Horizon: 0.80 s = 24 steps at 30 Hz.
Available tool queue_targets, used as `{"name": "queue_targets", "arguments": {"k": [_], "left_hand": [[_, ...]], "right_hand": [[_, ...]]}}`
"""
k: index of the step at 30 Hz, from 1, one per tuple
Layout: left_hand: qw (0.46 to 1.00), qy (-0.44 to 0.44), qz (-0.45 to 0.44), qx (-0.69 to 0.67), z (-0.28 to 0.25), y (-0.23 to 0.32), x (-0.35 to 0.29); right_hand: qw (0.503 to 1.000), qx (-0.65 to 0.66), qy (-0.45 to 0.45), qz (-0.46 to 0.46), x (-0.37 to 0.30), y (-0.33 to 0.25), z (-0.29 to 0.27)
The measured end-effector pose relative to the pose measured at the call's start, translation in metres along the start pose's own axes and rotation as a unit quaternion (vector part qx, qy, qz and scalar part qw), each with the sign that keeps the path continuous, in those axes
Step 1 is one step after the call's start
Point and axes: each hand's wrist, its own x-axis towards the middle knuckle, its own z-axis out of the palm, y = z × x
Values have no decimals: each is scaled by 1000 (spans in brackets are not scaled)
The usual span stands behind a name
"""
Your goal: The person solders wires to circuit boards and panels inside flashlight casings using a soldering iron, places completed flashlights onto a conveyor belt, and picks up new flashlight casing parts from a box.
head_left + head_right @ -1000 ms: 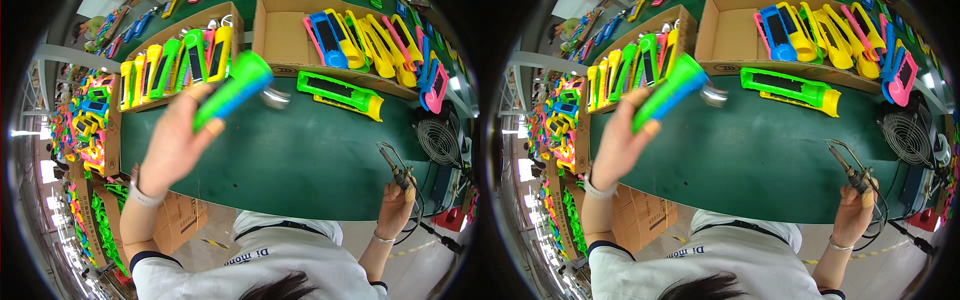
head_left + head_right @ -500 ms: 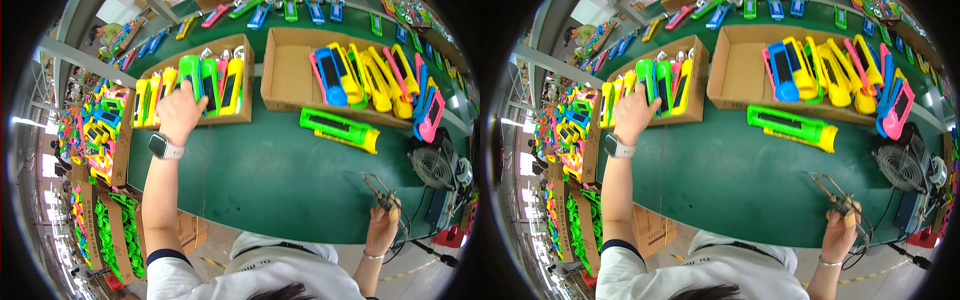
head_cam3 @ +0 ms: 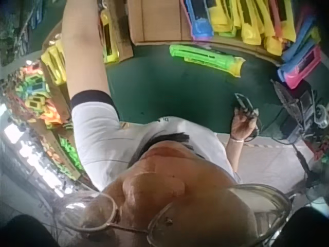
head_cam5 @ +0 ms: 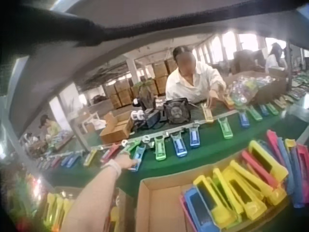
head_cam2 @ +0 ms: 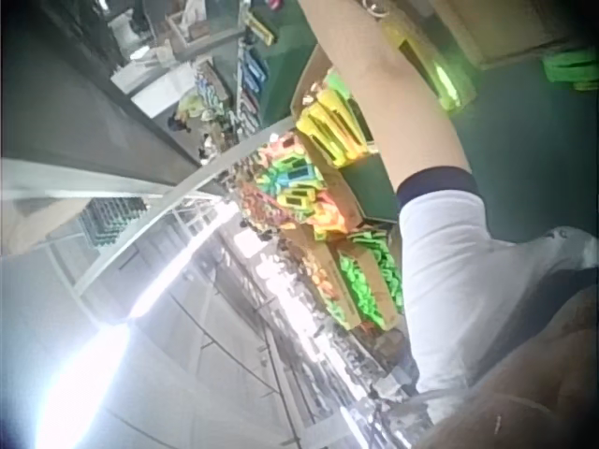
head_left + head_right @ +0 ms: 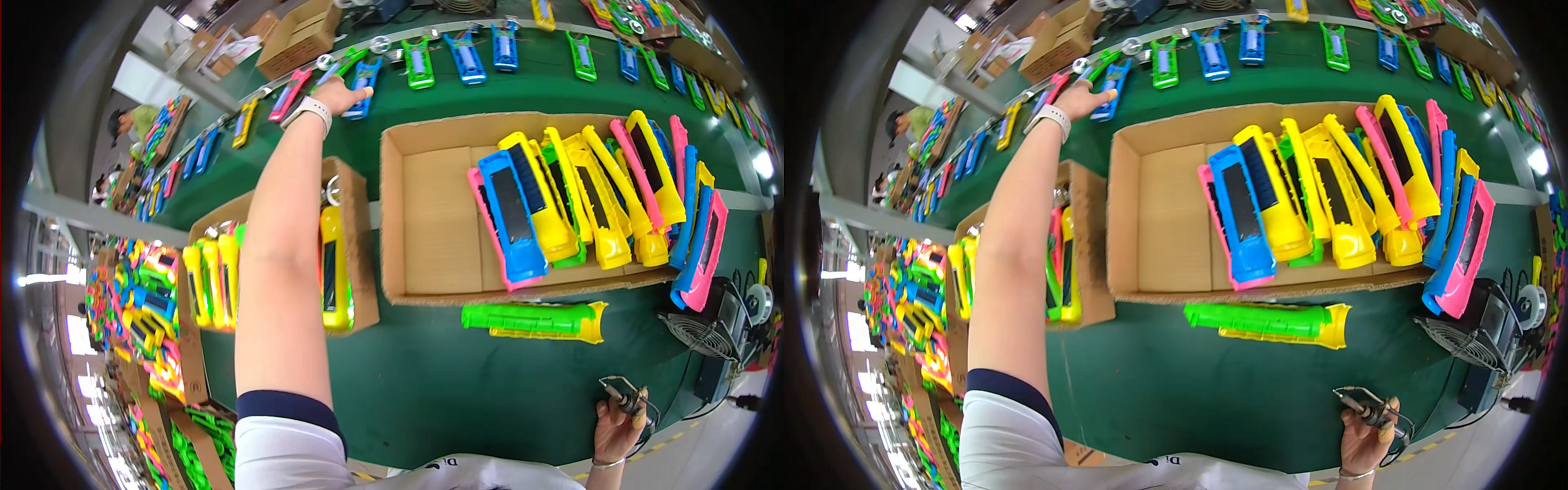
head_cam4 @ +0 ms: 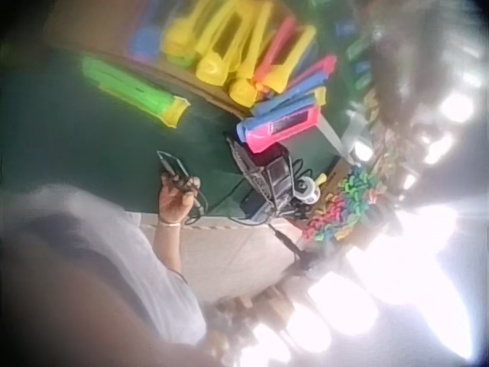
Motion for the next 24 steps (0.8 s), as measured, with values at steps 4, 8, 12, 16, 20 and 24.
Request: {"name": "queue_targets", "arguments": {"k": [4,8,12,16,20,24], "left_hand": [[993,-72,16,90,1,1,25],[994,52,56,-82,-61,-12,-6],[926,-13,247,-284,-118,18,-141],[916,-39,364,-167,-99,77,-351],[882,-126,433,-134,-43,121,-449],[857,-128,454,-207,-44,122,-438]], "right_hand": [[1000,27,13,8,-4,-2,-8],[999,37,2,30,-6,-3,-14],[994,85,-61,29,2,1,-8],[994,87,-62,13,10,3,9],[994,94,-45,14,11,-1,18],[994,93,-63,15,11,-3,19]]}}
